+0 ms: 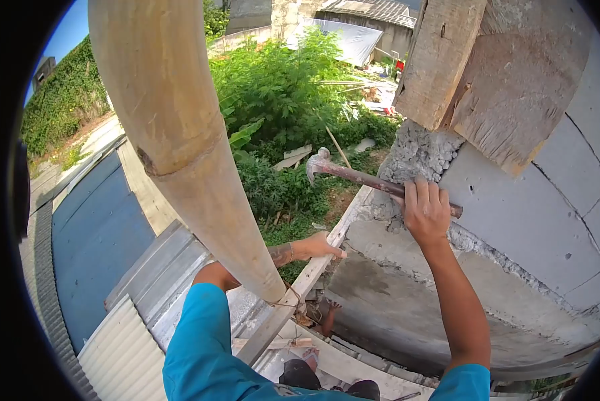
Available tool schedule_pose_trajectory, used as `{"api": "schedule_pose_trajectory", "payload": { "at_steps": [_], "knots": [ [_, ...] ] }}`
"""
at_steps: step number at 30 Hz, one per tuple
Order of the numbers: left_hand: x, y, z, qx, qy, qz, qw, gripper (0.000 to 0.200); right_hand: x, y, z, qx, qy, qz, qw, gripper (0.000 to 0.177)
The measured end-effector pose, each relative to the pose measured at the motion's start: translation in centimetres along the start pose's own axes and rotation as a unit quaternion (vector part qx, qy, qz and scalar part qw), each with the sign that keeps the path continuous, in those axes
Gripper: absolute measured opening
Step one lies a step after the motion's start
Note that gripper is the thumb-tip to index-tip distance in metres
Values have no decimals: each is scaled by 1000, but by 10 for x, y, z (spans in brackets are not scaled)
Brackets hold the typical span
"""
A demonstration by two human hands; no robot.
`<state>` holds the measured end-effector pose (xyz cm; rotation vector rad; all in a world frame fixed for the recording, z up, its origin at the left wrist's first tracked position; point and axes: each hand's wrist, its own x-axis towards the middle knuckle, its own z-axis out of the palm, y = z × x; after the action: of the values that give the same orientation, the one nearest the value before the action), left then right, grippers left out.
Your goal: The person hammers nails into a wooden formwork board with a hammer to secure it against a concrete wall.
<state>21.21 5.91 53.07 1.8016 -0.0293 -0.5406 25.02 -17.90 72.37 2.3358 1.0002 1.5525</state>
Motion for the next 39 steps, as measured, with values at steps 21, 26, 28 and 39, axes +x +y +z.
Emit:
{"api": "schedule_pose_trajectory", "payload": {
  "at_steps": [21,26,28,39],
  "knots": [
    [7,2,-5,145,-62,36,987,54,-22,5,20,-9,5,12,1000,29],
    [-47,24,-51,195,22,-44,979,83,-11,1,2,18,14,12,1000,27],
    [-92,27,-92,80,152,-3,985,67,-11,-1,4,-1,30,10,999,25],
    [-296,148,-58,128,416,415,799,120,-8,-6,3,-6,42,-15,999,28]
  ]
}}
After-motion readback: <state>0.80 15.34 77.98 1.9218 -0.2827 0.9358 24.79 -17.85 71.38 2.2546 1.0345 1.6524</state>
